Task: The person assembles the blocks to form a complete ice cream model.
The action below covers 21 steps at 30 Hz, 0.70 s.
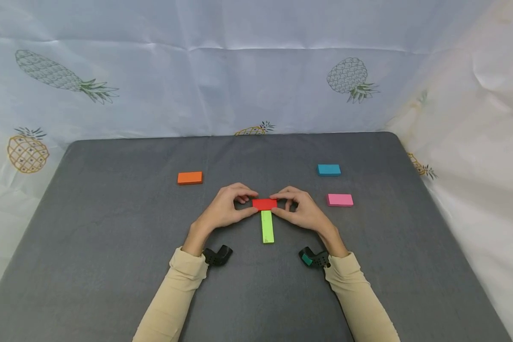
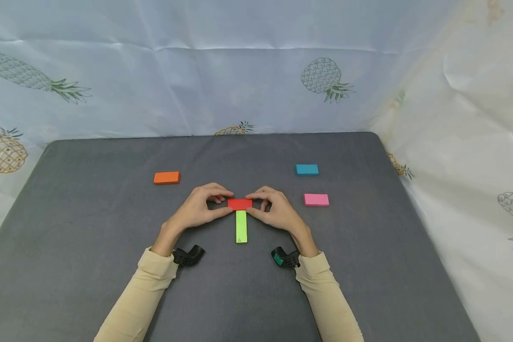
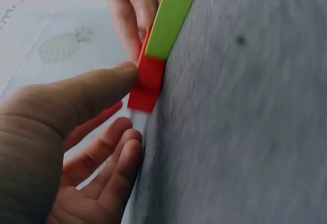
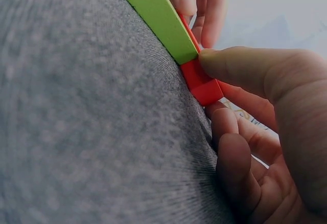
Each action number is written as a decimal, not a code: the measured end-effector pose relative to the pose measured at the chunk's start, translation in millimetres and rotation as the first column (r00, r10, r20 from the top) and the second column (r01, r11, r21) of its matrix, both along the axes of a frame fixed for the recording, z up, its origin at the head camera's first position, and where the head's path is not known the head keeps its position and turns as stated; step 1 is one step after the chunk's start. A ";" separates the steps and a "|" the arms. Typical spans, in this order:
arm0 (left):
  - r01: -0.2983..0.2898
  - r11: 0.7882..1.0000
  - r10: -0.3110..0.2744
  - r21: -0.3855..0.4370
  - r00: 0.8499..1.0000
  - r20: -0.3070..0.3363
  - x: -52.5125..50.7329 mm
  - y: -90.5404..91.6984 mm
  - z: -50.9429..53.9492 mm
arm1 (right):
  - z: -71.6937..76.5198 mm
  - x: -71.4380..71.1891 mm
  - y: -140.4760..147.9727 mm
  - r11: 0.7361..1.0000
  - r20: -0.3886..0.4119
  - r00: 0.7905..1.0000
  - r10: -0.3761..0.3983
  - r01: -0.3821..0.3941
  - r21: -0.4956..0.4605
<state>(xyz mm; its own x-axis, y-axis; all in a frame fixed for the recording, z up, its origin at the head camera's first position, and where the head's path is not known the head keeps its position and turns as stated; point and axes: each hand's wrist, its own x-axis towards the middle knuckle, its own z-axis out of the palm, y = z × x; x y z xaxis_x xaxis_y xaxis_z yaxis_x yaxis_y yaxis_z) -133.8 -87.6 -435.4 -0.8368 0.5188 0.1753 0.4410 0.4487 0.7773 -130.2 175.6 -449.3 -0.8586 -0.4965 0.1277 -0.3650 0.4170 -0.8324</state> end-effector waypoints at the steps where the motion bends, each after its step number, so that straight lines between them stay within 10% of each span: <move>1: -0.010 1.000 0.010 0.001 1.000 -0.004 -0.6 -2.4 1.1 | -0.1 -0.1 -0.1 1.000 -0.002 1.000 0.001 -0.001 0.000; 10: -0.149 0.989 0.149 -0.001 0.986 -0.080 -7.8 -34.2 13.8 | -0.9 -0.4 0.2 1.000 -0.008 1.000 0.007 -0.007 -0.010; 21: -0.340 0.940 0.340 0.013 0.934 -0.112 -9.8 -81.4 16.7 | 0.4 0.1 0.7 1.000 -0.012 1.000 0.010 -0.010 -0.008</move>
